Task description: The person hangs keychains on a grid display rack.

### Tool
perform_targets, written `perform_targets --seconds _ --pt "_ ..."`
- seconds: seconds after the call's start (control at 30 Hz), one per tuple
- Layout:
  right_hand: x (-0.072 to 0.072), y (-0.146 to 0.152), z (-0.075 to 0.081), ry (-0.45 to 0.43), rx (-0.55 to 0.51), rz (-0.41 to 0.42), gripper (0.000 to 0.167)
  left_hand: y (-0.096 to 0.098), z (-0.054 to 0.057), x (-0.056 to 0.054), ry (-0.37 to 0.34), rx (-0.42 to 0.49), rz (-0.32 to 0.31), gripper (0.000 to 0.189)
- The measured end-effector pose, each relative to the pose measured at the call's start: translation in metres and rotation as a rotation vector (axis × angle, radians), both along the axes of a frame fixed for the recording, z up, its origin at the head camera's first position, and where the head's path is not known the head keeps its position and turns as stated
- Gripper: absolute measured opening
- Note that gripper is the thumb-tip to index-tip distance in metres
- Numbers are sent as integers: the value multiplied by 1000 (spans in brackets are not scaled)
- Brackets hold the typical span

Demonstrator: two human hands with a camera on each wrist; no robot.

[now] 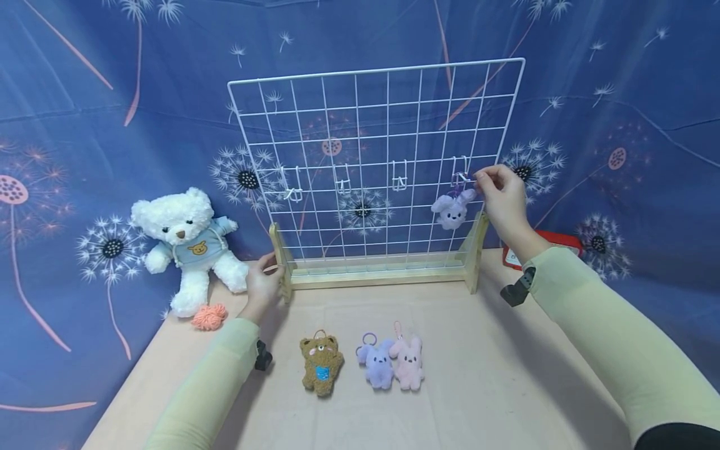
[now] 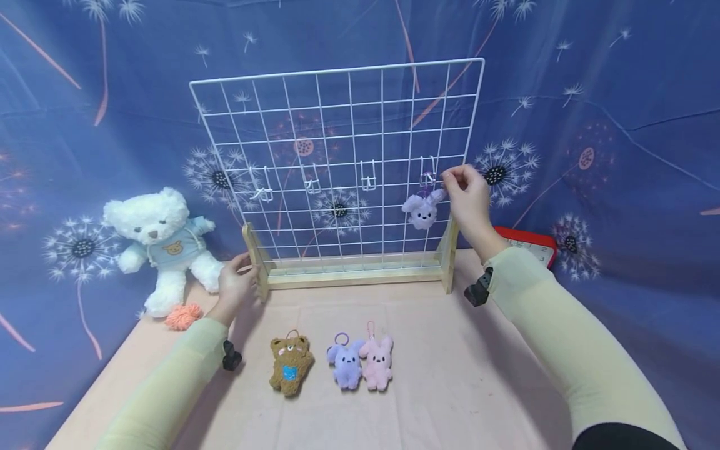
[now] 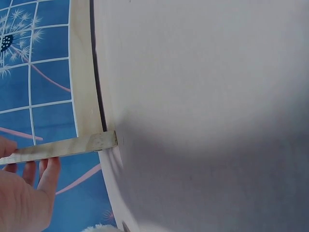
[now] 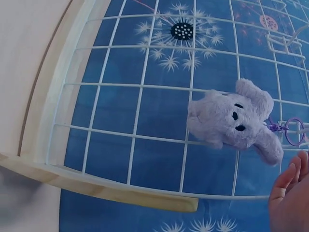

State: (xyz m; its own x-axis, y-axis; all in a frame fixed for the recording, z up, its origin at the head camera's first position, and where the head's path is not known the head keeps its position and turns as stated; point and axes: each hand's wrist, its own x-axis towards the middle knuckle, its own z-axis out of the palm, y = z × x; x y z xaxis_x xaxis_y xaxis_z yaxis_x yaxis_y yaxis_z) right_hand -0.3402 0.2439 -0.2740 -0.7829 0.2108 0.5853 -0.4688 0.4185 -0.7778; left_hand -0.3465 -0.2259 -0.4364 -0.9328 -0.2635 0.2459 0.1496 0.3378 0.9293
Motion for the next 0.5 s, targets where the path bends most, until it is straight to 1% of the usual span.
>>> perform_targets --seconds 0.2,0.5 --pt "11 1 -4 0 -65 43 22 0 0 0 2 0 4 46" --pt "31 -1 -16 -73 -66 111 25 1 1 -1 -24 0 4 45"
